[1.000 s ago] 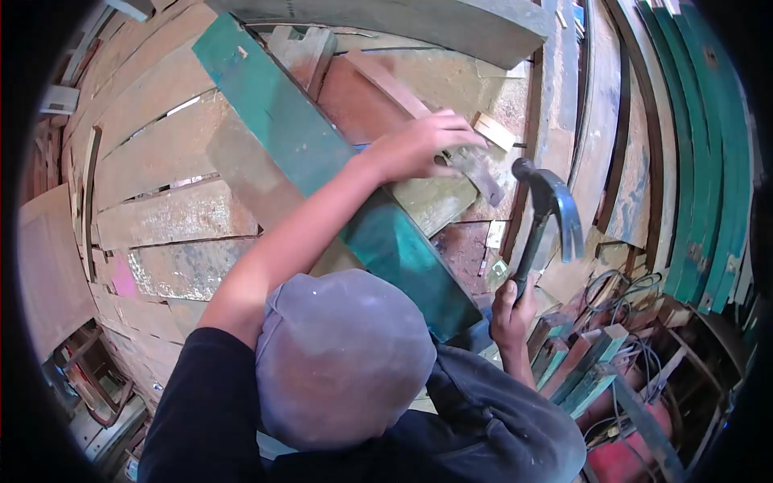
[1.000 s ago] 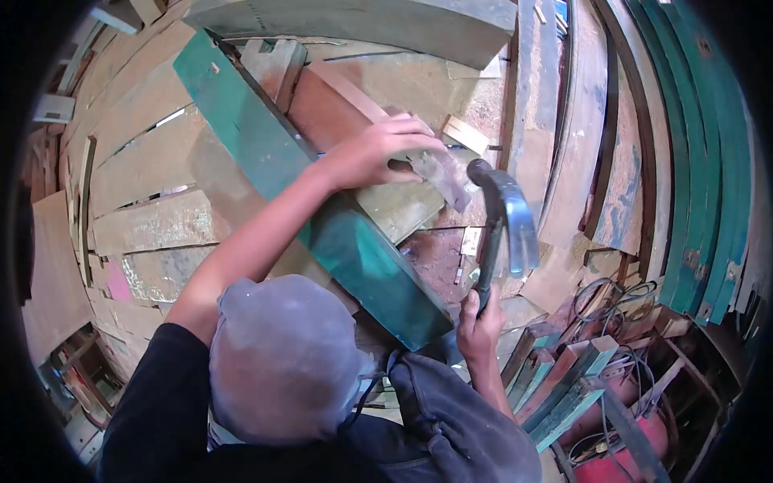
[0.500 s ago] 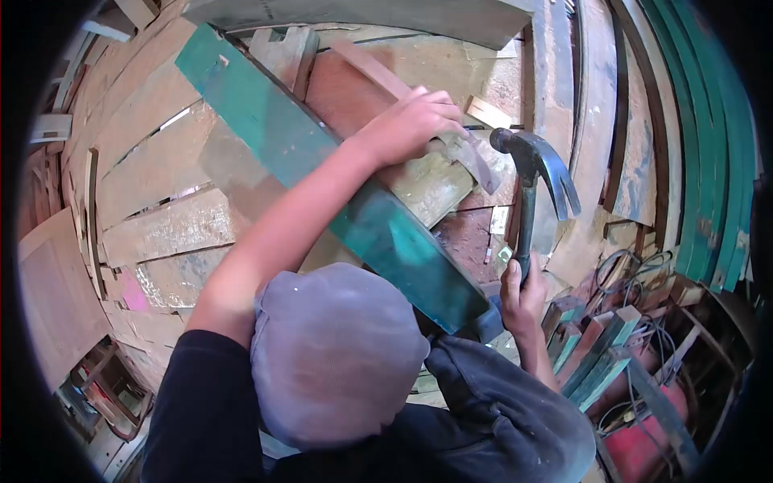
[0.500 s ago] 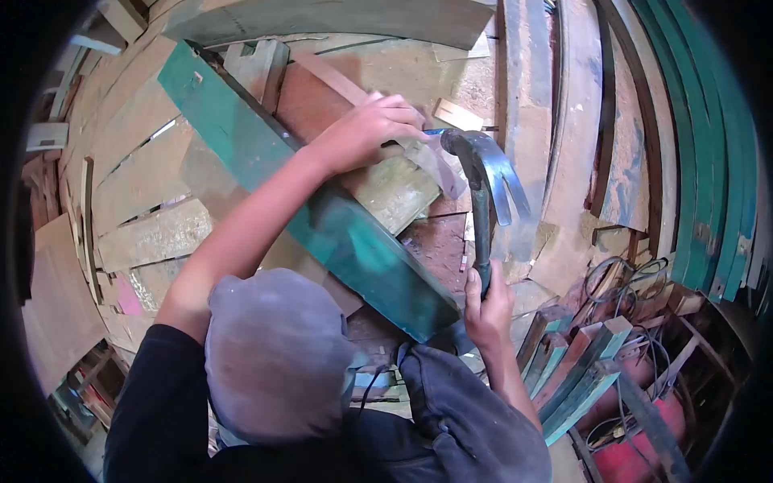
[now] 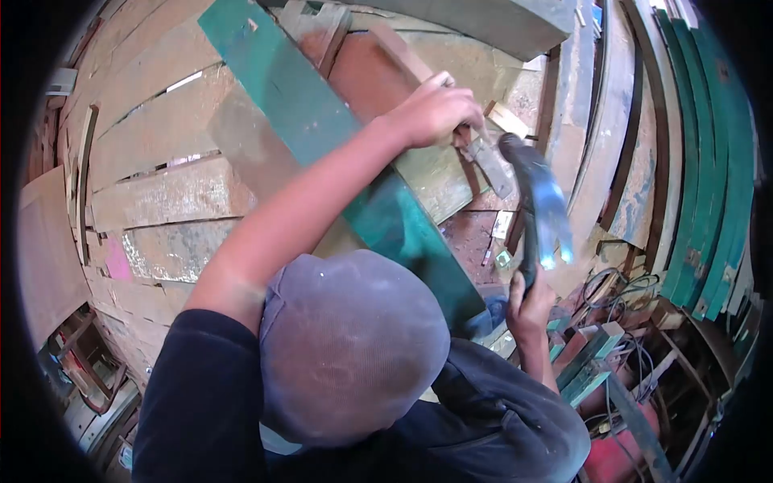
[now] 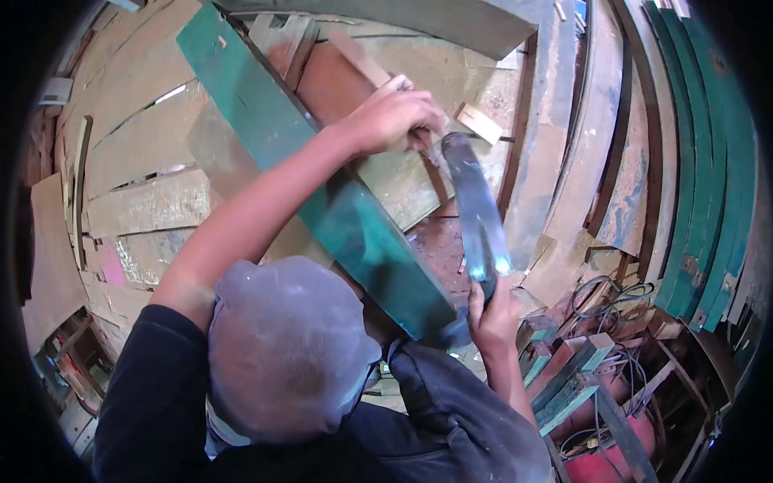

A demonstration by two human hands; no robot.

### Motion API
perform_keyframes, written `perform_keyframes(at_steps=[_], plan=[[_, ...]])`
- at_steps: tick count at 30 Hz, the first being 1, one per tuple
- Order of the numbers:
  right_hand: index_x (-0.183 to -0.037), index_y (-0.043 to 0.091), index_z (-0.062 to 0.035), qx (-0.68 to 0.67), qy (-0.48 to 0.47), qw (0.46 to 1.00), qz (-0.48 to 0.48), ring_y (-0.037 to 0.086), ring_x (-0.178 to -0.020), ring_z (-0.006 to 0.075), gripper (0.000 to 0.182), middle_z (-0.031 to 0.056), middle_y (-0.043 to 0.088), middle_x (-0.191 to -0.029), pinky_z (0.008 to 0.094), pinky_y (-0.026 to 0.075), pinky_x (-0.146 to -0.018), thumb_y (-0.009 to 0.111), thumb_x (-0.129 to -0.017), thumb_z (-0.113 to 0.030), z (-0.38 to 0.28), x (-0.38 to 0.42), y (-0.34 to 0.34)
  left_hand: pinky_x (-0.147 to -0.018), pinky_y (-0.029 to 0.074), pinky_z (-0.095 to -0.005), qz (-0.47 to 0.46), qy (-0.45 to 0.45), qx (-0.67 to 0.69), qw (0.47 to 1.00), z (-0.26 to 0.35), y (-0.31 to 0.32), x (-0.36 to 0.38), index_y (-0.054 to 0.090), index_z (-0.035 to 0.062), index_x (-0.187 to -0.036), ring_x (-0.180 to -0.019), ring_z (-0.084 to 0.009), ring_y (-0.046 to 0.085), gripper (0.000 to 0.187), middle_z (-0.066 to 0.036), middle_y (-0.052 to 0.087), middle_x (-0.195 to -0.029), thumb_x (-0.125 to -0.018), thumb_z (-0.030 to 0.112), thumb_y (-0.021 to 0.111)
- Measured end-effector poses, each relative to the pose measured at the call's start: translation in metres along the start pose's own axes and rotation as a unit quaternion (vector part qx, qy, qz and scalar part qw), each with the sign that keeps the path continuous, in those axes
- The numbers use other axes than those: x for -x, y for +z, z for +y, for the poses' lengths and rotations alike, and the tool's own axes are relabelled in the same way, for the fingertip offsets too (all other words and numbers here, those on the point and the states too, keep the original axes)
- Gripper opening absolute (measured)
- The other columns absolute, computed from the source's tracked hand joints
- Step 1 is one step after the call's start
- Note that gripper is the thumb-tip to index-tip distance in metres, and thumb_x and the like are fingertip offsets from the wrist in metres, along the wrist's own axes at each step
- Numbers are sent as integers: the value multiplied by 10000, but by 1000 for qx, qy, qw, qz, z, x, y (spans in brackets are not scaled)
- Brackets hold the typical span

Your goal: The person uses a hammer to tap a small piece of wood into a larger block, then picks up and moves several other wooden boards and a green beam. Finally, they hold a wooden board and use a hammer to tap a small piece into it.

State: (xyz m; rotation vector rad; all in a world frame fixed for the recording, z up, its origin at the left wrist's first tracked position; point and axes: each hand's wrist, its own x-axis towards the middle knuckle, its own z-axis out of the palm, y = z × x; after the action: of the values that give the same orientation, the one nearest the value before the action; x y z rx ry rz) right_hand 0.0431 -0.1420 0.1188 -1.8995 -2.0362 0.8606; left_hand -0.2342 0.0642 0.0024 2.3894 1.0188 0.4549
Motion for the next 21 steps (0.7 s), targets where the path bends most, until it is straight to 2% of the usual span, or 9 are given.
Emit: perform_keyframes(at_steps=[3,6,8,11,12,14,15,16,21], plan=[[-1175,566,81,8,-99,994,45,642,-684,438,356,253,641,-820,483,520,-631,609,-866,-89,20,7,8,-980,330,-354,-14,-9,20,1000,8,-6,2,751,276,-1065,-1104,-111,567,413,88,689,-1100,-675,145,770],[-1178,549,79,33,67,991,-111,636,-657,433,349,242,632,-779,492,498,-604,613,-888,-107,4,-17,3,-983,331,-354,-33,-10,6,999,12,-12,-2,750,281,-1060,-1119,-104,568,386,94,686,-1098,-699,146,774],[-1196,550,57,23,-16,998,-58,636,-638,414,358,231,635,-767,470,489,-577,630,-886,-105,15,-11,6,-983,334,-355,-66,-31,17,997,14,-16,-4,750,289,-1062,-1124,-105,570,387,95,685,-1099,-703,145,774],[-1133,601,40,4,-138,990,7,650,-647,395,301,207,647,-776,434,508,-579,651,-874,-106,22,4,3,-982,339,-361,-10,4,26,1000,7,-9,1,750,297,-1058,-1121,-106,575,403,97,686,-1098,-684,153,789],[-1086,620,48,-95,-84,992,6,663,-662,388,250,204,662,-804,434,523,-597,633,-880,-94,23,5,6,-968,342,-359,8,15,25,1000,4,-3,4,751,304,-1046,-1091,-101,579,379,107,685,-1063,-691,176,788],[-1078,595,23,15,-106,994,-11,662,-673,407,214,224,660,-797,462,510,-592,626,-909,-106,24,-4,1,-940,349,-355,51,45,15,998,0,2,1,754,319,-1022,-1033,-91,587,333,128,682,-992,-705,223,784],[-1120,560,13,39,-35,997,-60,630,-657,431,225,246,628,-769,459,479,-576,601,-937,-111,20,-13,1,-997,340,-373,-41,-18,18,999,9,-7,-2,749,286,-1066,-1133,-110,575,424,90,690,-1123,-664,170,820],[-1162,525,3,63,38,991,-108,598,-640,455,237,268,595,-741,456,447,-560,576,-964,-117,16,-20,1,-1000,339,-374,-46,-21,20,999,13,-10,-2,749,291,-1069,-1135,-109,575,427,89,690,-1126,-665,170,818],[-1170,520,23,43,-102,994,7,568,-580,271,251,158,542,-683,406,445,-565,532,-1002,-163,24,0,2,-1004,343,-371,-38,-15,36,999,11,-8,1,751,288,-1074,-1147,-102,572,429,78,693,-1143,-665,174,814]])
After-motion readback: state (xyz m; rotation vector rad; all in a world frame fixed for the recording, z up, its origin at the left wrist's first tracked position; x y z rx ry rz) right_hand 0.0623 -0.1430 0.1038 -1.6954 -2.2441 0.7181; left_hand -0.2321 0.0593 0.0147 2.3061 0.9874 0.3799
